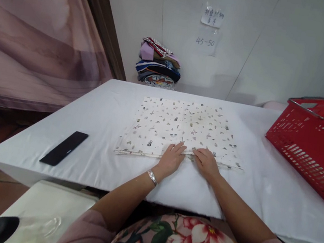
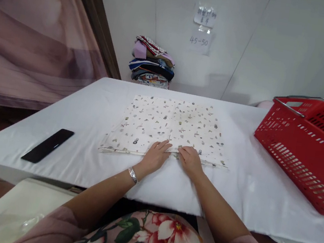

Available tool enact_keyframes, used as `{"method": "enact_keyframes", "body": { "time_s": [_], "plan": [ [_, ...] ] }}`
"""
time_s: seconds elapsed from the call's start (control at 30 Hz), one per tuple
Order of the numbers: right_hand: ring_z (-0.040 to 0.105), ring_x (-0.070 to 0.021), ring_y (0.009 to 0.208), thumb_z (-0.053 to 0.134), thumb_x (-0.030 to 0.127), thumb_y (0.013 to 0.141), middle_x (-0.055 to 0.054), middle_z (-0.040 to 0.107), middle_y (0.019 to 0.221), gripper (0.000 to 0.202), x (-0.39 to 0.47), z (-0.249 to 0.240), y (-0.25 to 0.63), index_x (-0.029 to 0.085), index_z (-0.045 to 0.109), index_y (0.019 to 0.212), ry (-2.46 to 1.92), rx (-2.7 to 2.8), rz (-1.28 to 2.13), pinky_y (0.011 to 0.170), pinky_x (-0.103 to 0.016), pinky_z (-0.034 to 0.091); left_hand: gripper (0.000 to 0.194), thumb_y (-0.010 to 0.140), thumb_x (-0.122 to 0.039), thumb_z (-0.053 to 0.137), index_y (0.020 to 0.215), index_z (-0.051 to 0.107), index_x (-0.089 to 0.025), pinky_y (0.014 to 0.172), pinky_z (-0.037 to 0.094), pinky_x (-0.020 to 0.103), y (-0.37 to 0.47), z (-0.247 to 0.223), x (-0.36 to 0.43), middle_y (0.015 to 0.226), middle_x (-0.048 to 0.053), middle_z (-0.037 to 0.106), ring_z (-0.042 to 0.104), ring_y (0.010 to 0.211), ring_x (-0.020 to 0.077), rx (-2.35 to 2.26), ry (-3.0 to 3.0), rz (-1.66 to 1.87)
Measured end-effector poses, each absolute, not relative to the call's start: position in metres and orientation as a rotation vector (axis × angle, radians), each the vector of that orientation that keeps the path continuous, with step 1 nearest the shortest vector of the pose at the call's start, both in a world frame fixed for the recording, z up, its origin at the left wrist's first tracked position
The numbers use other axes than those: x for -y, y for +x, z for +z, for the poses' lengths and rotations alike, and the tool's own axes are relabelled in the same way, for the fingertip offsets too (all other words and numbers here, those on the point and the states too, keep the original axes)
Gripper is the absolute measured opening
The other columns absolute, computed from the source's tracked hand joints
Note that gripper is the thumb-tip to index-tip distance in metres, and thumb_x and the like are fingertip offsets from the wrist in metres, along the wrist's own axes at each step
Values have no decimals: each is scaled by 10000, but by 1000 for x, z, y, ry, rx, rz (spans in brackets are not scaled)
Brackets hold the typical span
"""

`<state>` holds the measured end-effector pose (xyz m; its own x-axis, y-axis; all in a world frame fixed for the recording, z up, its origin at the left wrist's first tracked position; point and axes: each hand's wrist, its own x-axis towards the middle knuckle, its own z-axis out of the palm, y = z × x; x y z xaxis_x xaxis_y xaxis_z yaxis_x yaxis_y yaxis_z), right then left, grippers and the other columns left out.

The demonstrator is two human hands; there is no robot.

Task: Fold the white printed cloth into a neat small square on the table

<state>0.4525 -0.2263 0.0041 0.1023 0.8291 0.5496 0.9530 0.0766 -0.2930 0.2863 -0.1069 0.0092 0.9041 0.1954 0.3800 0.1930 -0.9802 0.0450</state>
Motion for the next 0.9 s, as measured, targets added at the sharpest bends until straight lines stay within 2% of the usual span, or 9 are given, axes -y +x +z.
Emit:
{"method": "enact_keyframes", "body": {
  "time_s": [0.2,0.37,0.53,0.77,0.9],
  "plan": [
    [552,-220,883,397,195,920,-100,632,954,279,226,4,453,202,639,1059,-1773,1759,-267,780,-378,461,295,909,-118,352,975,634,-171,1010,328,455,285,19,108,1381,65,456,297,1340,251,-189,3161,436],
    [549,-217,879,419,182,911,-99,629,953,252,225,0,454,188,629,1050,-1761,1768,-287,775,-367,462,288,903,-110,347,936,632,-140,1001,338,450,290,22,109,1323,103,504,329,1325,264,-124,3178,444],
    [546,-222,881,409,183,914,-104,631,960,257,225,-1,455,184,628,1050,-1752,1772,-295,773,-376,461,320,926,-118,295,978,609,-147,1005,344,410,294,16,106,1266,80,547,345,1315,221,-149,3150,526],
    [549,-220,861,430,186,907,-109,638,951,247,226,0,455,165,629,1053,-1721,1777,-299,767,-375,461,179,825,-105,443,908,591,-163,994,357,414,283,10,115,1260,86,540,355,1301,236,-344,2956,730],
    [556,-221,893,450,189,892,-101,639,961,231,228,2,452,181,633,1032,-1708,1802,-262,782,-377,457,174,807,-114,462,922,581,-169,1006,348,432,281,10,119,1248,94,544,383,1279,245,-408,2890,777]
  ]
}}
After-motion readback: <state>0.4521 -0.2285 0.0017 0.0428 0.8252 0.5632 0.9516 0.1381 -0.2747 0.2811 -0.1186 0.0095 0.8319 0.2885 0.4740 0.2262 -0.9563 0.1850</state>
